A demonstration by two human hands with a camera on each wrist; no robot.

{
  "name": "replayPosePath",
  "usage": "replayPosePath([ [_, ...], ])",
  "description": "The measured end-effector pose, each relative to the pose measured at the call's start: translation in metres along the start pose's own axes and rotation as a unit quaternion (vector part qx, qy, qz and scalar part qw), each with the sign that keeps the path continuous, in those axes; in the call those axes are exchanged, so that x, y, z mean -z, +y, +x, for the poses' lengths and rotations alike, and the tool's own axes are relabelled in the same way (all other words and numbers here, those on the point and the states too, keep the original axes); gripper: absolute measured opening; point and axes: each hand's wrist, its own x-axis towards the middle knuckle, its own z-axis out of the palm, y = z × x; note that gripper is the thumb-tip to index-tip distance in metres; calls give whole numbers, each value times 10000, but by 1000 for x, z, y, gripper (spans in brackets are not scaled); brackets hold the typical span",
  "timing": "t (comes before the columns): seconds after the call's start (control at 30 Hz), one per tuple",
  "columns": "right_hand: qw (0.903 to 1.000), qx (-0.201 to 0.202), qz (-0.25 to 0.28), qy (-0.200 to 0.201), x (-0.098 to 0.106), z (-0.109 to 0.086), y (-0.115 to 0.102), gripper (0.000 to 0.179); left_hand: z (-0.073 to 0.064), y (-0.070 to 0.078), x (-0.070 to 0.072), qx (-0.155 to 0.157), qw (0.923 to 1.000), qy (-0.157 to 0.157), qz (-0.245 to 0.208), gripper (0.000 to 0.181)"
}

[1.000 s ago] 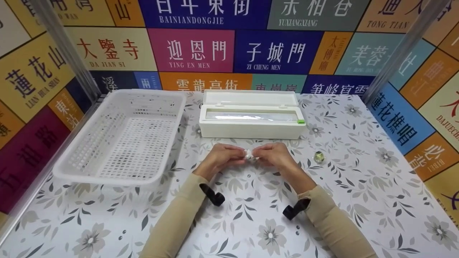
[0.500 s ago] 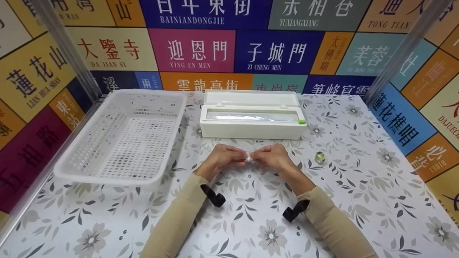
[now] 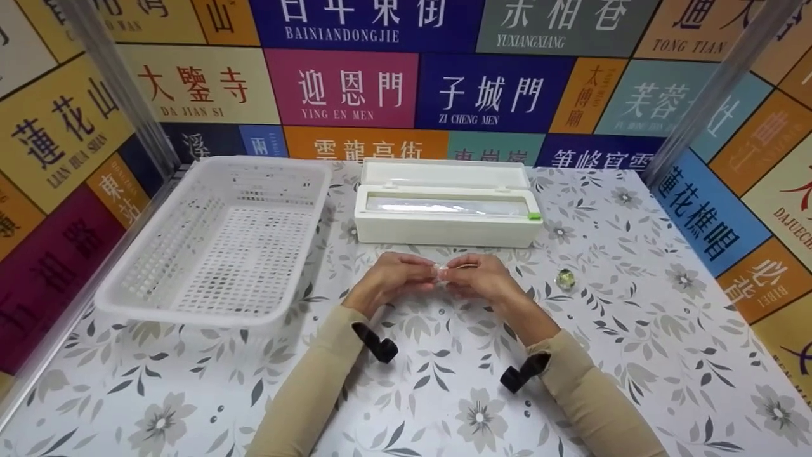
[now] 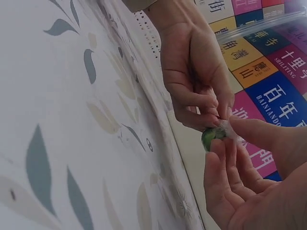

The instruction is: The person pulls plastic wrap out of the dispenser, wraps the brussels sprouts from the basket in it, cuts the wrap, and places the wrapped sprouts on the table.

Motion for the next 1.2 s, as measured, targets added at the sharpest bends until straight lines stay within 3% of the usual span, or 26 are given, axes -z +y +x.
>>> replayPosePath([
  [0.27,9996,108,-192,184,1,-1,3,32,0,-1,-2,109,9999,36,-18,29],
  [0.6,9993,133,-344,-24,5,0,2,27,0,0,3,108,9998,-17,135,26],
  [0.87,9980,311,-421,341,8,1,2,27,5,3,-4,-120,9987,-48,486,25],
  [1.03,9998,141,58,143,12,-2,4,31,5,4,-9,-141,9995,-96,269,27],
  [1.2,9997,230,117,13,15,-6,1,29,4,7,-16,-295,9991,-137,263,28],
])
